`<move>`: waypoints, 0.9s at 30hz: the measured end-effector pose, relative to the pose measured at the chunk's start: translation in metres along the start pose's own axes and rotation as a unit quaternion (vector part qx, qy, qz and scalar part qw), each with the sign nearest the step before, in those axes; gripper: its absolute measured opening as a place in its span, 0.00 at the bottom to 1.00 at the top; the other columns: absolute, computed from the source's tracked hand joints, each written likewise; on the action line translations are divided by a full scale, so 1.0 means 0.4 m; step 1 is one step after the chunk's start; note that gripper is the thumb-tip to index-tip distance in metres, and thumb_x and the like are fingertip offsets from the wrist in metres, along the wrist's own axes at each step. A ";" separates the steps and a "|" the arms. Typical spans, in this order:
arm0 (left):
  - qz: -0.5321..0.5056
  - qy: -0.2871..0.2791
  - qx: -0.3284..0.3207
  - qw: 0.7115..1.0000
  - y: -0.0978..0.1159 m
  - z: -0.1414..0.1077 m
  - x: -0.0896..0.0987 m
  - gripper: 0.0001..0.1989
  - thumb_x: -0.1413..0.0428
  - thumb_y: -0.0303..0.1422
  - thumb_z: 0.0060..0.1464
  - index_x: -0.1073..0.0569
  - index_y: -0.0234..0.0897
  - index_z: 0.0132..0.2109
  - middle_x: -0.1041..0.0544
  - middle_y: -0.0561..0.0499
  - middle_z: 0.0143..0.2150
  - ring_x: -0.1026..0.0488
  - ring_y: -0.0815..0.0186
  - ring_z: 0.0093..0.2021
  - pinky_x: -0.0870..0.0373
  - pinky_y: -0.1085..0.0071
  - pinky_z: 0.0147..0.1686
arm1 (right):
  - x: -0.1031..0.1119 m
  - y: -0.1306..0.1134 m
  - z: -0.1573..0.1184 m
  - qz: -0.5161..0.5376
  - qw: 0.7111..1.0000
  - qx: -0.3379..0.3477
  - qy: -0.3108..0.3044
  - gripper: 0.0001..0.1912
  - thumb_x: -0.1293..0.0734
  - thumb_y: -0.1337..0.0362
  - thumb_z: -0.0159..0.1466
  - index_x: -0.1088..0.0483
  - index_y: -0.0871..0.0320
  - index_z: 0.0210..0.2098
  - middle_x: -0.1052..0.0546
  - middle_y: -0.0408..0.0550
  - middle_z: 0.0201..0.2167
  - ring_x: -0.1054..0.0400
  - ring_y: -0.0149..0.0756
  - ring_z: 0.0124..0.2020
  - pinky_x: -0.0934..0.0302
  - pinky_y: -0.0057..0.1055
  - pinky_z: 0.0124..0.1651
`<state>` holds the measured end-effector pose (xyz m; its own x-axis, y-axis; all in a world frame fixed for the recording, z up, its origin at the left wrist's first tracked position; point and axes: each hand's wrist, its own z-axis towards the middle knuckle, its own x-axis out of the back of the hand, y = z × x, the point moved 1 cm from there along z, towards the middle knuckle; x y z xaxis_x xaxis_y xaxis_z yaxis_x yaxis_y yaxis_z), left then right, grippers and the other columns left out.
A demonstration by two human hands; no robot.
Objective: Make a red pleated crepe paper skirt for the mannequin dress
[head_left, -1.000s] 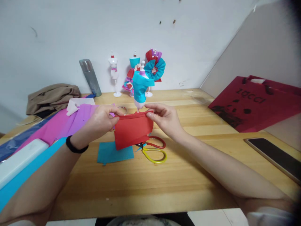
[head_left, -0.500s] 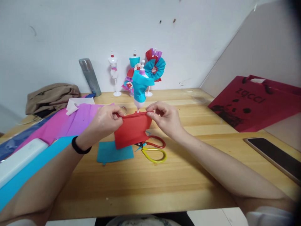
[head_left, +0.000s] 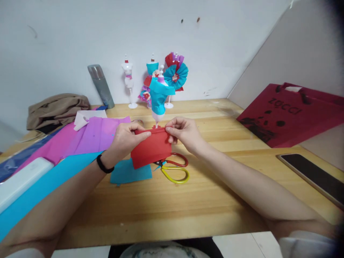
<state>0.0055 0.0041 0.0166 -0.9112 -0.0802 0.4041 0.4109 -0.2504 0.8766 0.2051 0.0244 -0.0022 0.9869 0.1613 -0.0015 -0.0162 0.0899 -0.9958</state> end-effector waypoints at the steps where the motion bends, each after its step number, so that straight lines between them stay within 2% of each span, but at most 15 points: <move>1: -0.014 -0.012 0.019 1.000 -0.005 0.001 -0.003 0.12 0.36 0.39 0.42 0.25 0.35 0.23 0.26 0.52 0.22 0.34 0.70 0.24 0.40 0.75 0.21 | 0.001 0.009 0.006 0.012 1.000 -0.012 -0.010 0.12 0.25 0.61 0.50 0.31 0.58 0.26 0.27 0.40 0.12 0.35 0.26 0.13 0.41 0.22 0.17; 6: -0.079 -0.077 0.113 0.987 -0.013 -0.001 -0.011 0.13 0.36 0.40 0.44 0.24 0.34 0.23 0.30 0.55 0.17 0.39 0.74 0.18 0.45 0.76 0.16 | 0.003 0.031 0.017 0.049 0.998 -0.015 -0.040 0.14 0.24 0.60 0.47 0.31 0.59 0.26 0.23 0.44 0.16 0.31 0.27 0.17 0.36 0.23 0.23; 11: -0.111 -0.061 0.142 0.982 -0.015 -0.006 -0.016 0.11 0.34 0.38 0.39 0.22 0.34 0.27 0.23 0.52 0.22 0.31 0.69 0.21 0.39 0.75 0.19 | -0.002 0.019 0.008 0.021 0.999 0.015 -0.042 0.11 0.26 0.61 0.49 0.29 0.58 0.27 0.26 0.40 0.16 0.33 0.27 0.18 0.39 0.25 0.22; 14: -0.085 -0.033 0.104 0.990 -0.023 -0.005 -0.020 0.11 0.34 0.38 0.38 0.21 0.35 0.27 0.22 0.51 0.23 0.30 0.68 0.23 0.37 0.74 0.21 | -0.005 0.015 0.005 -0.016 0.998 0.039 -0.037 0.12 0.25 0.61 0.48 0.27 0.58 0.30 0.22 0.43 0.24 0.30 0.30 0.23 0.36 0.28 0.27; 17: -0.046 -0.010 0.021 0.999 -0.031 -0.003 -0.021 0.10 0.35 0.38 0.41 0.20 0.35 0.27 0.22 0.50 0.24 0.29 0.67 0.26 0.36 0.74 0.23 | -0.005 0.019 0.004 -0.080 0.993 0.077 -0.034 0.15 0.25 0.61 0.47 0.25 0.57 0.34 0.19 0.47 0.33 0.27 0.35 0.30 0.33 0.33 0.34; 20: -0.015 -0.001 -0.049 0.999 -0.035 -0.005 -0.020 0.09 0.36 0.38 0.44 0.19 0.36 0.29 0.22 0.50 0.25 0.29 0.67 0.27 0.35 0.73 0.26 | -0.001 0.022 0.003 -0.153 0.980 0.126 -0.026 0.13 0.25 0.61 0.49 0.23 0.57 0.34 0.18 0.48 0.35 0.25 0.40 0.36 0.33 0.38 0.42; 23: -0.005 -0.004 -0.068 0.998 -0.039 -0.008 -0.021 0.09 0.37 0.38 0.46 0.18 0.37 0.30 0.23 0.50 0.25 0.30 0.67 0.27 0.36 0.72 0.26 | 0.001 0.020 0.000 -0.199 0.966 0.166 -0.003 0.10 0.24 0.61 0.49 0.21 0.55 0.32 0.18 0.48 0.37 0.26 0.44 0.42 0.35 0.43 0.49; 25: -0.007 -0.005 -0.068 0.998 -0.043 -0.010 -0.022 0.10 0.37 0.39 0.46 0.18 0.37 0.30 0.23 0.50 0.25 0.31 0.67 0.26 0.36 0.72 0.25 | -0.001 0.017 -0.003 -0.195 0.965 0.176 -0.002 0.09 0.24 0.62 0.49 0.21 0.55 0.31 0.18 0.48 0.36 0.26 0.43 0.41 0.34 0.42 0.48; 27: -0.008 -0.007 -0.069 0.998 -0.047 -0.011 -0.024 0.09 0.37 0.38 0.46 0.18 0.37 0.30 0.23 0.50 0.25 0.32 0.68 0.26 0.37 0.72 0.25 | -0.005 0.013 -0.007 -0.177 0.968 0.177 -0.016 0.08 0.25 0.62 0.49 0.21 0.55 0.30 0.18 0.48 0.33 0.26 0.41 0.36 0.34 0.38 0.42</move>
<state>0.0063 0.0053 -0.0046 -0.9167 -0.0619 0.3948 0.3872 -0.3826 0.8389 0.2036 0.0220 -0.0077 0.9353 0.0882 0.3426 0.2625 0.4761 -0.8393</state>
